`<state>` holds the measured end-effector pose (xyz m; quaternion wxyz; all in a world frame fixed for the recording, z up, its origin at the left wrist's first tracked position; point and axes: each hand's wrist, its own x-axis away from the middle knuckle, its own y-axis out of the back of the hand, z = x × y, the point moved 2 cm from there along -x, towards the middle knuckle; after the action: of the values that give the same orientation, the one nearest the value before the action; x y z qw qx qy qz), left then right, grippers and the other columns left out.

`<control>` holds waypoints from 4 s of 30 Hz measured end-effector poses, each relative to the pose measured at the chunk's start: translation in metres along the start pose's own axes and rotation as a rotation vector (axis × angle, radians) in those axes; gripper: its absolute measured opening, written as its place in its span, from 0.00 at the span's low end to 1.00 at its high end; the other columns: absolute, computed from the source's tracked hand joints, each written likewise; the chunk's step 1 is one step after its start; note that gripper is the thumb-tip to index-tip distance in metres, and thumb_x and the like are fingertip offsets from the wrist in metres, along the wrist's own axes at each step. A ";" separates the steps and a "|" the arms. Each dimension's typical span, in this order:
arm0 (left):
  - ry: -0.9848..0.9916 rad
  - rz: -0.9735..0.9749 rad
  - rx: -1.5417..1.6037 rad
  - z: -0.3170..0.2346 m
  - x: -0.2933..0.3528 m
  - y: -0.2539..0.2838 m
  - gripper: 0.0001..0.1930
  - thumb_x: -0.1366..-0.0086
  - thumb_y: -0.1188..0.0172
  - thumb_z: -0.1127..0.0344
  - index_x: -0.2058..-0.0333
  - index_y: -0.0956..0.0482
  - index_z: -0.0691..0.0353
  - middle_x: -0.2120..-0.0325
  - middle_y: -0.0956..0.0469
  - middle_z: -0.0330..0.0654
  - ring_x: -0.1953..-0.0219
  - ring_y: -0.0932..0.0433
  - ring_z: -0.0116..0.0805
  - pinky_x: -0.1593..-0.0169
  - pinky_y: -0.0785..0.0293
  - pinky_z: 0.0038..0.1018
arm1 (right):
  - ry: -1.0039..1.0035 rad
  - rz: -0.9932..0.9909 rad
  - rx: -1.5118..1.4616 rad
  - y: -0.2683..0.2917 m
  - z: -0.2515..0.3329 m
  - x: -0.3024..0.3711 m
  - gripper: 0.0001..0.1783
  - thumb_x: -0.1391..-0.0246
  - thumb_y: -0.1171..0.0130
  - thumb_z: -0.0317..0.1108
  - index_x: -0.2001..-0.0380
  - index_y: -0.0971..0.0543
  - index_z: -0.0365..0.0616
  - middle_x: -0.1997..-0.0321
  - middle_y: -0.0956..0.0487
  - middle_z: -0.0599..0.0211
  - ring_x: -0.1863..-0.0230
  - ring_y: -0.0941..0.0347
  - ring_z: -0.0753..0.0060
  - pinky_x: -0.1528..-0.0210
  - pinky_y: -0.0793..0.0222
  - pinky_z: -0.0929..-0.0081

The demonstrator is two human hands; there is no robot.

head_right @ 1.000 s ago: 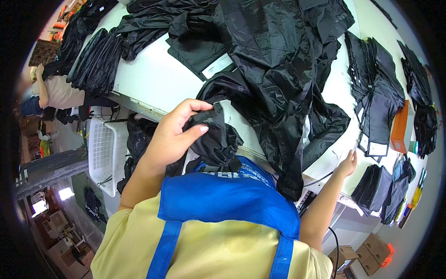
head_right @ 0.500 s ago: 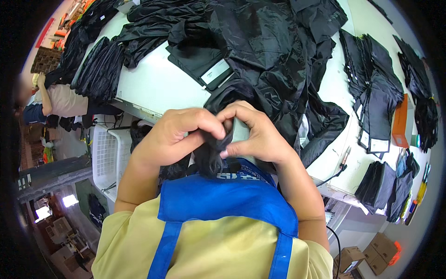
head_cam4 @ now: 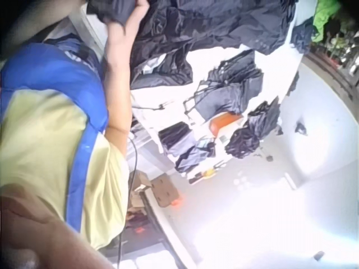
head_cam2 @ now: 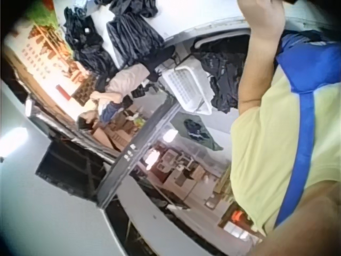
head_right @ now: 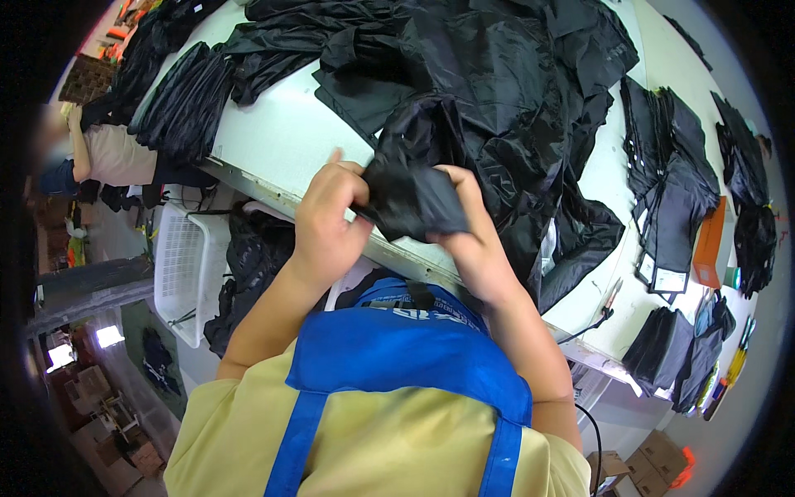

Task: The person folds black garments on a white table in a warehouse setting. They pick up each item, smooth it out, fold it into a compact rectangle, and place it on a growing stack. The process is repeated for multiple garments throughout the clip.

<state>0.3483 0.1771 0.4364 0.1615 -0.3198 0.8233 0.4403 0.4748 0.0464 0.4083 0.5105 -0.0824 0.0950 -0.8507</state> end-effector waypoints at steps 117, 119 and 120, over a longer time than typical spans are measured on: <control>0.447 0.583 1.500 0.003 -0.055 -0.150 0.09 0.31 0.51 0.64 0.71 0.31 0.59 0.80 0.26 0.38 0.55 0.22 0.42 0.51 0.31 0.31 | -0.543 -1.449 1.521 0.312 -0.072 0.162 0.35 0.48 0.41 0.48 0.40 0.36 0.44 0.40 0.34 0.51 0.42 0.37 0.50 0.43 0.40 0.50; 0.418 0.552 1.480 0.004 -0.052 -0.146 0.09 0.31 0.50 0.65 0.72 0.30 0.58 0.81 0.26 0.37 0.52 0.23 0.44 0.49 0.33 0.33 | -0.914 -1.469 1.335 0.336 -0.084 0.187 0.42 0.52 0.37 0.48 0.37 0.42 0.48 0.36 0.41 0.50 0.38 0.43 0.42 0.43 0.44 0.41; 0.400 0.554 1.464 0.005 -0.053 -0.143 0.09 0.31 0.50 0.64 0.72 0.30 0.58 0.81 0.26 0.37 0.52 0.23 0.45 0.48 0.33 0.33 | -0.994 -1.392 1.348 0.336 -0.085 0.190 0.41 0.53 0.37 0.48 0.38 0.39 0.45 0.40 0.35 0.49 0.41 0.38 0.45 0.44 0.39 0.48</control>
<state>0.4830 0.1431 0.3740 0.0646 0.0099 0.9655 -0.2522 0.6528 -0.2698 0.2520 -0.1617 -0.1560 -0.6758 -0.7020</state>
